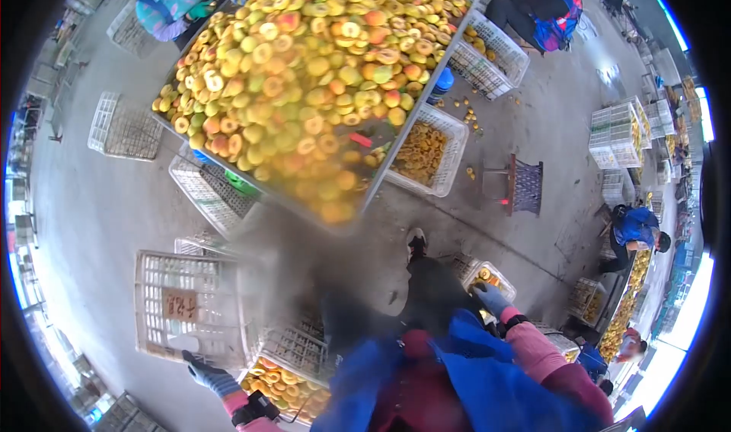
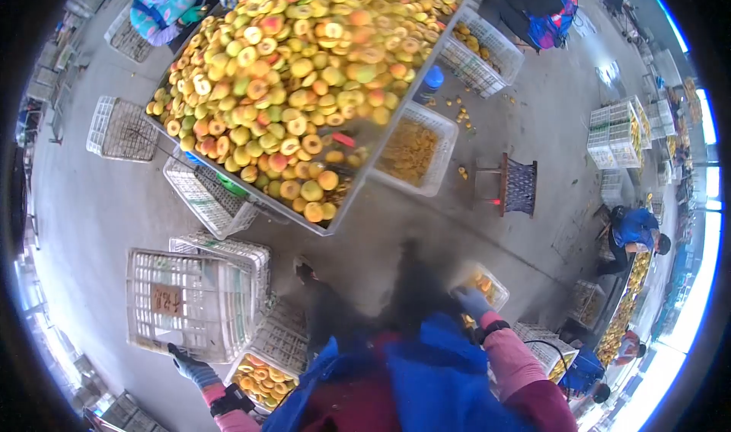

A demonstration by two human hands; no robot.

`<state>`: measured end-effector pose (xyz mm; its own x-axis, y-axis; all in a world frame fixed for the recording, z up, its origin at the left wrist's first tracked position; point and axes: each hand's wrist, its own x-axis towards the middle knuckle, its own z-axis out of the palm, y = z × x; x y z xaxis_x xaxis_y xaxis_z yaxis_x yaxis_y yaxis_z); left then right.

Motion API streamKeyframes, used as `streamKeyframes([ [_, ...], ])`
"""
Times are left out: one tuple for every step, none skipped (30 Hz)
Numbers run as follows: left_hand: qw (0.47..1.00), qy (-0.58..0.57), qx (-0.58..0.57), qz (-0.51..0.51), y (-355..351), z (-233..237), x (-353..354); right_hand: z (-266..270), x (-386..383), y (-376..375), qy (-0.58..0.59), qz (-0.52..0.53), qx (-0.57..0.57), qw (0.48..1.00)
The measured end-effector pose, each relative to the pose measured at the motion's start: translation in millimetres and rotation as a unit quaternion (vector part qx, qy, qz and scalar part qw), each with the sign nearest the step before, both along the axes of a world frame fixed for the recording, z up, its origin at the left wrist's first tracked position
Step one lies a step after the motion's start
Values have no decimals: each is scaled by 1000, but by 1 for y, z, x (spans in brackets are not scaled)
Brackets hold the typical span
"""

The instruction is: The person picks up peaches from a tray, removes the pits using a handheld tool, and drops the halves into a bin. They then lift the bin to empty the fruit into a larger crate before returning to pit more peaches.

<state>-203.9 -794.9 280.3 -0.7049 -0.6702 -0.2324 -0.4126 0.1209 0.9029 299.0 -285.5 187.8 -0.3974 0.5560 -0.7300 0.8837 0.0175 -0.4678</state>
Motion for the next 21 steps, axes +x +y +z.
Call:
streamKeyframes([
  [1000,9,5,17,12,9,17,-1,5,23,-1,1,-2,1000],
  [999,15,-25,17,20,17,34,-1,9,47,-2,2,-4,1000],
  [998,23,-51,17,30,18,47,-5,20,71,-32,-9,-13,999],
  [997,31,-72,20,50,22,60,-11,30,96,-62,-18,-18,998],
  [999,24,-45,13,65,30,72,-13,40,119,-63,6,25,998],
  [1000,17,-18,10,84,44,81,-14,50,140,-64,33,66,995],
  [1000,10,8,8,102,59,91,-13,55,161,-63,63,108,990],
  [1000,10,21,9,115,68,98,-12,57,182,-10,104,110,988],
  [1000,3,31,6,127,71,109,-12,58,204,45,145,113,982],
  [999,-3,40,7,138,72,119,-54,81,230,16,121,87,989],
  [999,-11,50,9,149,70,128,-99,108,256,-14,97,63,993],
  [998,-23,64,11,160,66,140,-102,104,271,2,66,59,996],
  [996,-36,79,15,172,58,151,-103,94,290,17,35,55,998],
  [994,-53,99,19,185,47,162,-103,83,308,31,4,52,998],
  [990,-72,120,23,198,37,172,-104,72,321,53,-1,48,997],
  [985,-90,143,25,212,22,181,-107,63,331,46,-8,42,998],
  [981,-105,160,35,222,8,188,-112,55,342,39,-12,37,998],
  [977,-119,171,45,236,-9,196,-99,43,352,32,-1,29,999],
  [975,-122,173,64,247,-28,206,-84,29,360,25,11,21,999],
  [973,-124,174,84,258,-47,216,-82,26,369,4,35,9,999],
  [962,-153,199,104,257,-69,230,-81,22,375,-15,61,-3,998],
])
